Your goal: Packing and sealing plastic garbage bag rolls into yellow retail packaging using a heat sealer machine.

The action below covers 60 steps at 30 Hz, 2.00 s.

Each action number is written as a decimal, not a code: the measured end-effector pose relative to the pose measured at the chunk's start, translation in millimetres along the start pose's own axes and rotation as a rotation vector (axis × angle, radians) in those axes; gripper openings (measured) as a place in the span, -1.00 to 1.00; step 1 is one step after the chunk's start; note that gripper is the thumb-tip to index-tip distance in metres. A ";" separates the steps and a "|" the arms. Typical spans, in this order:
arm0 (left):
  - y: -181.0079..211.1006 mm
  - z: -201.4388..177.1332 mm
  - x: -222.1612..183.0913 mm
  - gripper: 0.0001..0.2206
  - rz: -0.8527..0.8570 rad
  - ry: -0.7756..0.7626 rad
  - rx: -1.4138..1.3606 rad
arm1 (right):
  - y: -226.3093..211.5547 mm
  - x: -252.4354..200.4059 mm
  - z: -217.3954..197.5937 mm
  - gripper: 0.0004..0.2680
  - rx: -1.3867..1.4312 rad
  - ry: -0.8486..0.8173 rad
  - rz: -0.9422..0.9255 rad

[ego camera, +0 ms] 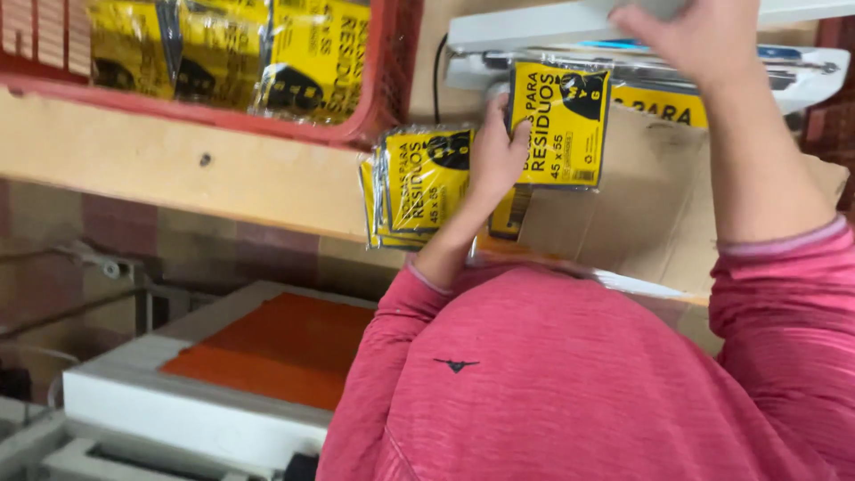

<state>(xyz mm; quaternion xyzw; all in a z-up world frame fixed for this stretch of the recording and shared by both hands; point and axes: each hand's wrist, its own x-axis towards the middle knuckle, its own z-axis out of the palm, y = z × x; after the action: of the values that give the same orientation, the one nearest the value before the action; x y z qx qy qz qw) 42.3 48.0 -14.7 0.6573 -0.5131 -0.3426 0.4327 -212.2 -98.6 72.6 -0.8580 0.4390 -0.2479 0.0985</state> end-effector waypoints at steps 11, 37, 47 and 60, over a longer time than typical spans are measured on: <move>-86.3 -174.1 -95.9 -0.52 -0.412 0.112 0.215 | -192.7 22.4 166.4 -0.34 0.234 -0.584 -0.303; -166.2 -200.3 -166.6 -0.11 -0.559 -0.096 -0.566 | -254.6 -39.9 219.7 -0.35 0.564 -1.083 -0.252; -197.9 -194.3 -208.1 -0.53 -0.627 0.051 -0.903 | -238.3 -86.5 236.7 -0.29 0.843 -0.745 0.865; -182.5 -253.6 -245.0 -0.27 -0.329 0.286 -1.452 | -387.6 -37.1 159.5 -0.25 0.606 -0.769 -0.207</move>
<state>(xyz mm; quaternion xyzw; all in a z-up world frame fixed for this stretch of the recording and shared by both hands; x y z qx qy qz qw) 279.7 359.0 -82.0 0.3133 0.0070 -0.5661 0.7625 124.2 154.1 73.1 -0.8593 0.1917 -0.0386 0.4727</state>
